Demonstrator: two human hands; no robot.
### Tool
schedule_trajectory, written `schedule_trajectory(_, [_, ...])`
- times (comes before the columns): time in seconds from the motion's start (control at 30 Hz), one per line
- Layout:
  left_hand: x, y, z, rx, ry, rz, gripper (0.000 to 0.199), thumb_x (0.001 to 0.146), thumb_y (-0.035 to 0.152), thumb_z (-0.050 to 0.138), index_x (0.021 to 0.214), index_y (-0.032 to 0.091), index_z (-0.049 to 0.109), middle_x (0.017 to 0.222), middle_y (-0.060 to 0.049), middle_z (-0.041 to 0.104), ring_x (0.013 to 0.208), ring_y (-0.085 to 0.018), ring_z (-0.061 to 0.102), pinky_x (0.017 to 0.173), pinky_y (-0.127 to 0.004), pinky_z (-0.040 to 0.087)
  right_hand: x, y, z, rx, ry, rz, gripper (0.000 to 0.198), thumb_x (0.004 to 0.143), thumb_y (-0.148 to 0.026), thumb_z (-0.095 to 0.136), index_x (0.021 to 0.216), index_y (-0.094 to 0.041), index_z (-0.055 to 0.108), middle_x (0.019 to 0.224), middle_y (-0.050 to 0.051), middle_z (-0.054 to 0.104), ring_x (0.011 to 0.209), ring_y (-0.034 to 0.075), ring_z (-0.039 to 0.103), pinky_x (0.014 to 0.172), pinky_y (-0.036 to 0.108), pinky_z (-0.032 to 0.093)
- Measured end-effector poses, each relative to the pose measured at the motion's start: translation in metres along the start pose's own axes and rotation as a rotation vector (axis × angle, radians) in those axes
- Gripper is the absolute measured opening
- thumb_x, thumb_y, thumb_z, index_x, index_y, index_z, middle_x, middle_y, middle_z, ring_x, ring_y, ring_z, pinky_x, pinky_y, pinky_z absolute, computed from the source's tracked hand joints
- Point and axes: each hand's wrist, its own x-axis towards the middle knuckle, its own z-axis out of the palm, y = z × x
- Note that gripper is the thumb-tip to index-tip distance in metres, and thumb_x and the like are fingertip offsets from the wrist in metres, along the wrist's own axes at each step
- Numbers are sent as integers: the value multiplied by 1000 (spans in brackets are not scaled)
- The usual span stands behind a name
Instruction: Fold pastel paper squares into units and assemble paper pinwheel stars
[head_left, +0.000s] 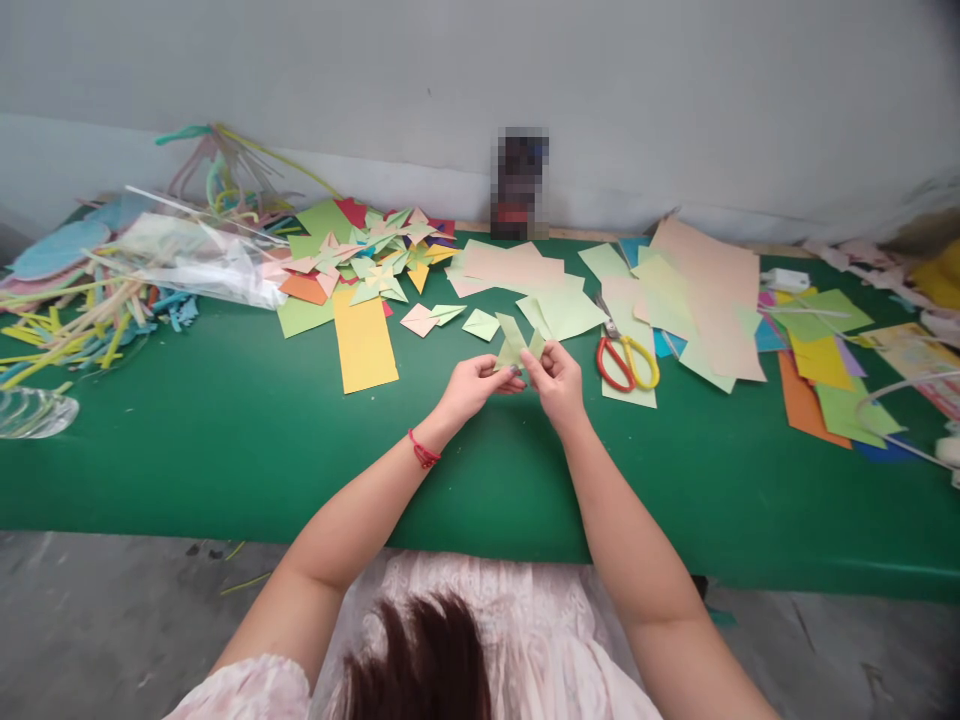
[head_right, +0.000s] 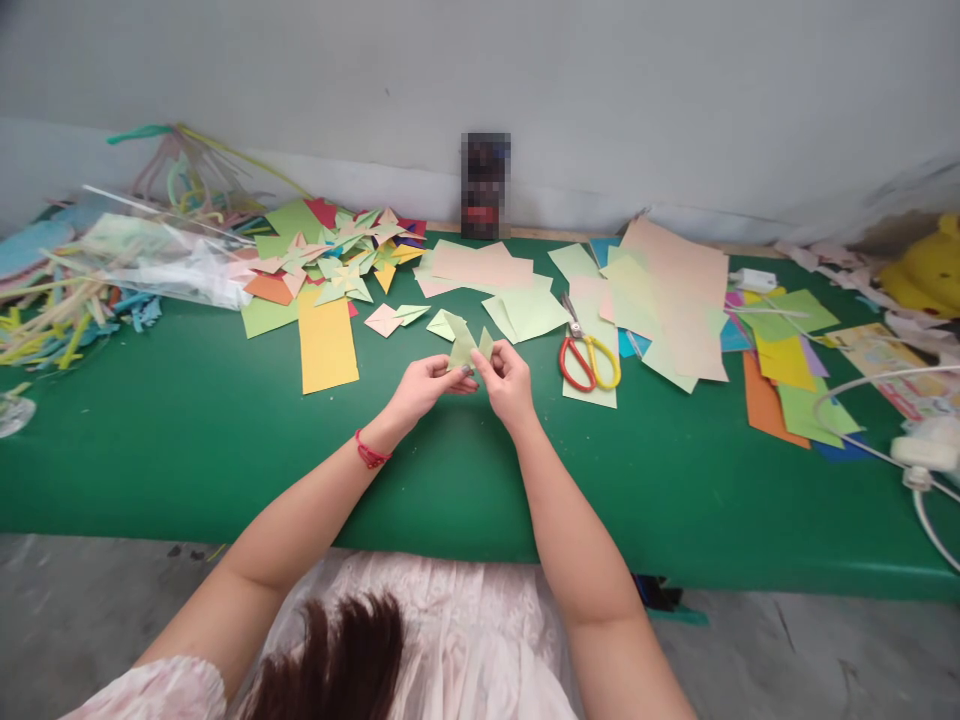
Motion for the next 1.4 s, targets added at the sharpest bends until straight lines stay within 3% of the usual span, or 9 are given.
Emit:
schedule_trajectory(0.73, [-2,-2,4,-74,96,25,31,65,41,70,71,13,58,66,-5,69,66,-18,66,74,-35,53,0,-1,4,55,29,20,28,75,-43,61,71,-21,45,50,-8,36,40,5,29,39,21,24])
schedule_trajectory(1.03, [-1,-4,6,-93,66,17,39,74,49,60,83,11,64,78,-11,71,72,-20,68,74,-34,53,2,2,3,46,80,26,29,75,-45,61,71,-21,44,49,-9,30,41,6,28,39,21,24])
schedule_trajectory(1.2, [1,-5,4,-57,65,63,40,75,53,55,78,14,62,76,-9,70,69,-19,67,70,-33,54,4,3,1,96,38,65,29,74,-45,62,71,-22,44,47,-10,28,39,5,24,37,21,22])
schedule_trajectory(1.4, [3,-5,0,17,21,70,36,67,44,68,82,12,62,66,-6,67,55,-14,63,61,-29,52,3,3,2,144,-63,119,29,73,-44,63,71,-20,47,44,-10,33,37,4,27,36,20,21])
